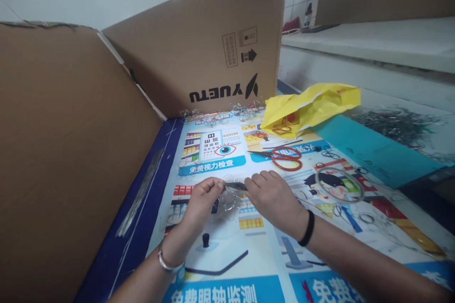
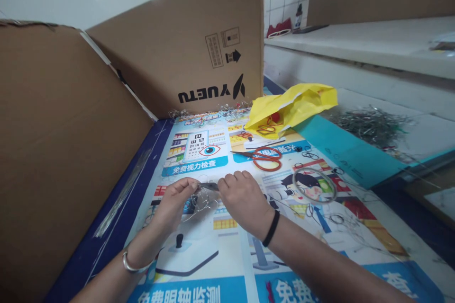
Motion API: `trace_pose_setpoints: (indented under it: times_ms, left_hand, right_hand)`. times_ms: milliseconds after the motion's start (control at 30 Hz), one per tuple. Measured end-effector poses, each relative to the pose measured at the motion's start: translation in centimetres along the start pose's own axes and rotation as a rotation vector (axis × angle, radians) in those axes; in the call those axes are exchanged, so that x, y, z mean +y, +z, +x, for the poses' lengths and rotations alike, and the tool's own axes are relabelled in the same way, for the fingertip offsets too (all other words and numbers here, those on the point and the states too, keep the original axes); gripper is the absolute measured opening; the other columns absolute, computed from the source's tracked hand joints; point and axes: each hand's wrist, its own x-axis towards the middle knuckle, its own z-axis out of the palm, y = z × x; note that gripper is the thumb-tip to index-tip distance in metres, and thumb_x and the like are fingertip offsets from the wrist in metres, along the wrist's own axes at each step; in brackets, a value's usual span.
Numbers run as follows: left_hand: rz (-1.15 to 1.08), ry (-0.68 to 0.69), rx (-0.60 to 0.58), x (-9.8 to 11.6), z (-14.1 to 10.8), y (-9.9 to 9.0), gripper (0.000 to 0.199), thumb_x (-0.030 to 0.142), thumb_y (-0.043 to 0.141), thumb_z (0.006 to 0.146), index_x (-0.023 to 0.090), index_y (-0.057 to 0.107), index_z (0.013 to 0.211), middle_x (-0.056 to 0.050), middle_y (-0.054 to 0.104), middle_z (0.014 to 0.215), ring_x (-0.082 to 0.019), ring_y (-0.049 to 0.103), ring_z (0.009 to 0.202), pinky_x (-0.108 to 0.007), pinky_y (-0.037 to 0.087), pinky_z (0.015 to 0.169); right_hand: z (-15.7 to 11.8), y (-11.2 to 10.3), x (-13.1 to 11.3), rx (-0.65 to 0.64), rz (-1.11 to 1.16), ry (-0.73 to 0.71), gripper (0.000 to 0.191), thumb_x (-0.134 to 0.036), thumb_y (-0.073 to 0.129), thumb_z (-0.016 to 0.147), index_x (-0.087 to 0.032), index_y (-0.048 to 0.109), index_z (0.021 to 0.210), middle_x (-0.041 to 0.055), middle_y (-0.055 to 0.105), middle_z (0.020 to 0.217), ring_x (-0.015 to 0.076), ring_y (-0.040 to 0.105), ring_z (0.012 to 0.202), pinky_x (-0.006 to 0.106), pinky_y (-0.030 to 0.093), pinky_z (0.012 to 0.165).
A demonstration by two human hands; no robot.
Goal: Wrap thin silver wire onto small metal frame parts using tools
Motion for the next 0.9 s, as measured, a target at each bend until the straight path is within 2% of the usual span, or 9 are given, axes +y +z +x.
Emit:
trace_pose_setpoints:
  times_ms: [100, 267, 433, 567, 767, 900]
  left_hand:
    - [0.049, 0.008, -0.013, 0.07, 0.09, -0.17, 0.022, 0.037, 0.06, 0.075, 0.015, 0.059, 0.069, 0.002, 0.052, 0.062, -0.01, 0.045, 0.06, -0.022, 0.035, 0.06]
    - [0.066, 0.009, -0.087, 0.56, 0.24, -0.37, 0.025, 0.038, 0.057, 0.076, 0.015, 0.055, 0.066, 0.002, 0.05, 0.062, -0.01, 0.043, 0.06, -0.022, 0.034, 0.06]
    - [0.07, -0.008, -0.161, 0.93, 0.46, -0.46, 0.026, 0.039, 0.057, 0.076, 0.015, 0.054, 0.066, 0.0, 0.052, 0.064, -0.011, 0.044, 0.062, -0.023, 0.034, 0.061]
    - [0.053, -0.011, -0.18, 0.93, 0.57, -0.56, 0.025, 0.038, 0.057, 0.076, 0.015, 0.055, 0.067, 0.001, 0.052, 0.063, -0.01, 0.044, 0.061, -0.023, 0.034, 0.061]
    - [0.064, -0.055, -0.174, 1.0, 0.63, -0.66, 0.024, 0.038, 0.062, 0.071, 0.015, 0.056, 0.066, 0.001, 0.05, 0.06, -0.01, 0.043, 0.057, -0.022, 0.033, 0.058]
    - [0.081, -0.034, -0.146, 0.7, 0.73, -0.71, 0.023, 0.037, 0.063, 0.07, 0.015, 0.058, 0.067, 0.002, 0.051, 0.06, -0.009, 0.043, 0.057, -0.022, 0.034, 0.058]
  right_hand:
    - [0.16, -0.12, 0.05, -0.065, 0.095, 0.051, 0.013, -0.026, 0.053, 0.084, -0.017, 0.059, 0.077, 0.0048, 0.06, 0.072, 0.0178, 0.051, 0.071, 0.031, 0.03, 0.067]
    - [0.59, -0.47, 0.23, -0.248, 0.216, 0.143, 0.026, -0.037, 0.049, 0.087, -0.017, 0.061, 0.076, 0.004, 0.064, 0.073, 0.0162, 0.058, 0.068, 0.027, 0.032, 0.06]
    - [0.86, -0.81, 0.44, -0.346, 0.262, 0.182, 0.027, -0.037, 0.047, 0.088, -0.018, 0.063, 0.075, 0.0035, 0.066, 0.074, 0.0165, 0.061, 0.069, 0.025, 0.032, 0.057]
    - [0.8, -0.86, 0.46, -0.361, 0.272, 0.194, 0.027, -0.037, 0.047, 0.087, -0.019, 0.063, 0.075, 0.0035, 0.066, 0.075, 0.0169, 0.061, 0.07, 0.025, 0.032, 0.057]
    - [0.59, -0.61, 0.37, -0.292, 0.235, 0.159, 0.023, -0.035, 0.05, 0.086, -0.018, 0.063, 0.077, 0.0035, 0.065, 0.075, 0.0171, 0.06, 0.071, 0.026, 0.035, 0.061]
    - [0.52, -0.43, 0.28, -0.252, 0.204, 0.151, 0.022, -0.034, 0.051, 0.086, -0.018, 0.063, 0.079, 0.0044, 0.064, 0.076, 0.0174, 0.058, 0.072, 0.028, 0.035, 0.065]
